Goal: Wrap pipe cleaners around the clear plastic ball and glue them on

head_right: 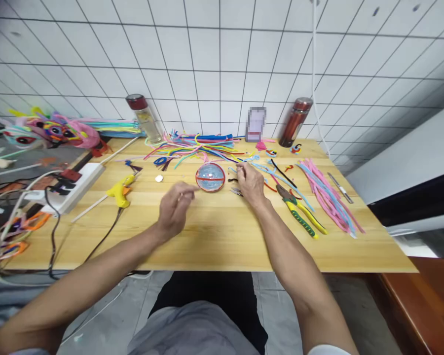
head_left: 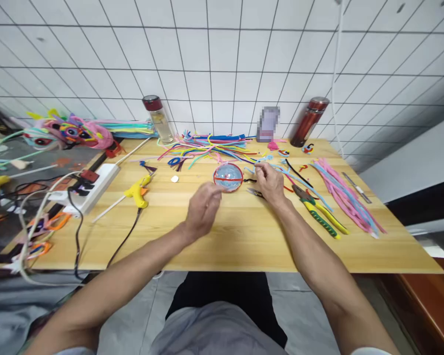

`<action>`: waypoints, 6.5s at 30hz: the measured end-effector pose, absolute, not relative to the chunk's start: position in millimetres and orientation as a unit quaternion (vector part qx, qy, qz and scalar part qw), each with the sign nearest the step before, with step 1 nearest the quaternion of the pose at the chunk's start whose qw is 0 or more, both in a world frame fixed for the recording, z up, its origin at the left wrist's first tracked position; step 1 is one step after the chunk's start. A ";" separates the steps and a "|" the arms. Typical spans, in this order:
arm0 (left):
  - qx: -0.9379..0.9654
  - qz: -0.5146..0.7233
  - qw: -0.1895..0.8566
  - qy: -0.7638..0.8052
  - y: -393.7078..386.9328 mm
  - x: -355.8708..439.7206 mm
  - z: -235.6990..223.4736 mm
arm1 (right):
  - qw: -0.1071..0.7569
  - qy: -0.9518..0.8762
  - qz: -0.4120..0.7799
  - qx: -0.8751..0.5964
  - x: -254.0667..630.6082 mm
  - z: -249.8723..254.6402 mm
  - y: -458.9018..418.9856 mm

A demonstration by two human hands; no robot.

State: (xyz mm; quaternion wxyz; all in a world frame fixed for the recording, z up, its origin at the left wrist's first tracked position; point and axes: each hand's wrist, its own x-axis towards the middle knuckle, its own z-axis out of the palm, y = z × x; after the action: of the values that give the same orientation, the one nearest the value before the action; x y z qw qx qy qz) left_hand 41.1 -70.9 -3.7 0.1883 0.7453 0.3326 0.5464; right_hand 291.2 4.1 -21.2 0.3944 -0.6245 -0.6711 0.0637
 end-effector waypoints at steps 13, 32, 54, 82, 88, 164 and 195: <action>0.561 0.528 0.377 0.515 -8.4 33.1 -49.9 | 0.444 -0.664 0.165 -0.579 273.0 15.5 -10.2; 0.614 0.448 0.476 0.442 -7.3 32.0 -50.1 | 0.412 -0.679 0.245 -0.555 264.8 -45.9 -20.4; 0.596 0.457 0.461 0.474 -8.5 31.9 -49.1 | 0.434 -0.693 0.242 -0.523 264.6 -47.7 -21.4; 0.684 0.416 0.369 0.473 -11.0 32.3 -55.6 | 0.418 -0.718 0.210 -0.515 269.1 -48.9 -18.7; 0.729 0.410 0.333 0.436 -5.8 32.9 -62.8 | 0.423 -0.721 0.220 -0.503 269.2 -46.5 -16.9; 0.631 0.482 0.418 0.442 -12.1 24.1 -52.7 | 0.120 -0.604 0.012 -0.788 357.3 -23.0 9.4; 0.652 0.444 0.411 0.456 -14.3 26.9 -50.3 | 0.180 -0.626 -0.034 -0.759 342.8 -34.4 21.5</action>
State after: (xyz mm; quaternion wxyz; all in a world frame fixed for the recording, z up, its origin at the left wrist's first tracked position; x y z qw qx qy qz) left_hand 26.9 -14.3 -50.3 0.4111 0.6524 0.4565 0.4439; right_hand 342.8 21.5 -34.4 0.1795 -0.7585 -0.6255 -0.0337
